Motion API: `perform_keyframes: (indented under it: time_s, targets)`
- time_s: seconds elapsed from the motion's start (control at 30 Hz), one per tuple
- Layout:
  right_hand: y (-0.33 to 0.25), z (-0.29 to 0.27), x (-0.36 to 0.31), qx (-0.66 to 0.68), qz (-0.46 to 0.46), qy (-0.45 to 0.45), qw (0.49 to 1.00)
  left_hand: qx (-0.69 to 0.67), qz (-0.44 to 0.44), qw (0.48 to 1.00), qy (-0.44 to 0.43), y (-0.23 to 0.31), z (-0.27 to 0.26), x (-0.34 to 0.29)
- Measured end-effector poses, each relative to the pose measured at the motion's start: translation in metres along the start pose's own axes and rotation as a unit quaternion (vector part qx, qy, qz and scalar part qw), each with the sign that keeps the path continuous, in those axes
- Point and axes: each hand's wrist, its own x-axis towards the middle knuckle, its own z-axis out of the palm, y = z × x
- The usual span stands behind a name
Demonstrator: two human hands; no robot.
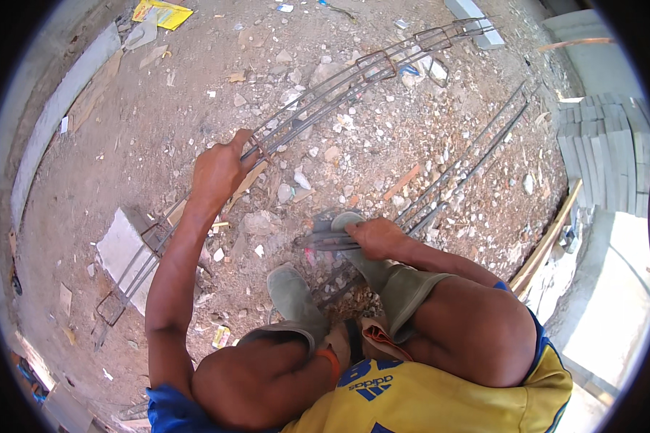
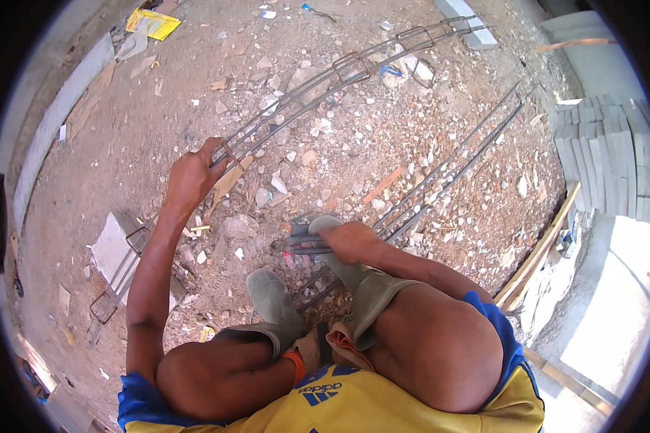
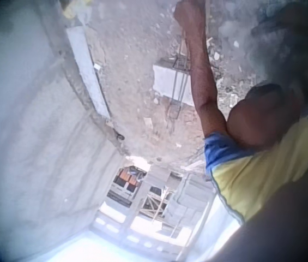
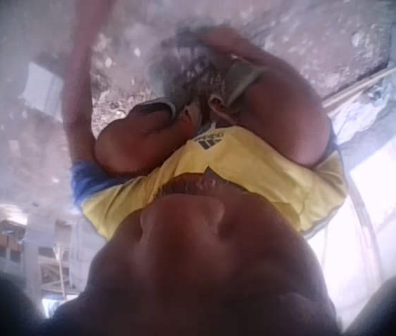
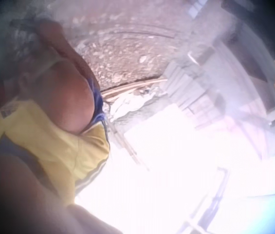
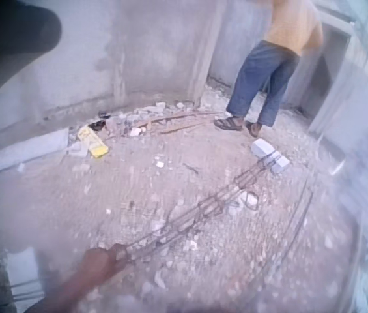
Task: The person secures rebar together with wire using pliers while sitting on the ground at a construction site.
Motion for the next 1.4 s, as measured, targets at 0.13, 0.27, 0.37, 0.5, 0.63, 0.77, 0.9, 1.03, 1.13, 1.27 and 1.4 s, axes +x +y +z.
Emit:
perform_keyframes:
  time_s: [0.13, 0.27, 0.37, 0.5, 0.63, 0.77, 0.9, 1.03, 1.13, 1.27, 1.4]
  targets:
    - [0.016, -0.049, -0.056, 0.205, -0.045, 0.174, 0.962, 0.047, -0.021, 0.999, -0.013, 0.008, 0.009, -0.011]
    - [0.009, -0.093, -0.097, 0.308, -0.049, 0.325, 0.893, 0.022, 0.009, 0.999, 0.040, 0.006, 0.021, -0.019]
    - [0.001, -0.095, -0.098, 0.343, -0.112, 0.416, 0.835, 0.031, 0.032, 0.997, 0.068, 0.013, 0.018, -0.024]
    - [0.017, -0.067, -0.052, 0.181, -0.010, 0.379, 0.908, 0.059, 0.013, 0.998, 0.030, 0.017, 0.027, -0.014]
    - [0.003, -0.065, -0.044, 0.166, 0.076, 0.211, 0.960, 0.085, 0.014, 0.995, 0.039, 0.003, 0.031, -0.021]
    - [-0.006, -0.072, -0.069, 0.284, 0.013, 0.284, 0.916, 0.073, 0.032, 0.994, 0.079, 0.000, 0.029, -0.025]
    - [0.002, -0.075, -0.060, 0.263, -0.035, 0.455, 0.850, 0.061, 0.038, 0.995, 0.069, 0.007, 0.031, -0.026]
    - [0.034, -0.069, -0.031, 0.005, 0.078, 0.372, 0.925, 0.074, 0.008, 0.996, 0.046, 0.013, 0.039, -0.020]
    - [0.039, -0.065, -0.037, 0.039, 0.058, 0.383, 0.921, 0.085, 0.008, 0.996, 0.038, 0.007, 0.043, -0.022]
    - [0.018, -0.093, -0.075, 0.321, 0.076, 0.403, 0.854, 0.070, 0.018, 0.996, 0.054, 0.005, 0.036, -0.024]
    - [0.036, -0.073, -0.059, 0.355, -0.006, 0.542, 0.762, 0.026, -0.007, 0.999, 0.033, 0.014, 0.027, -0.014]
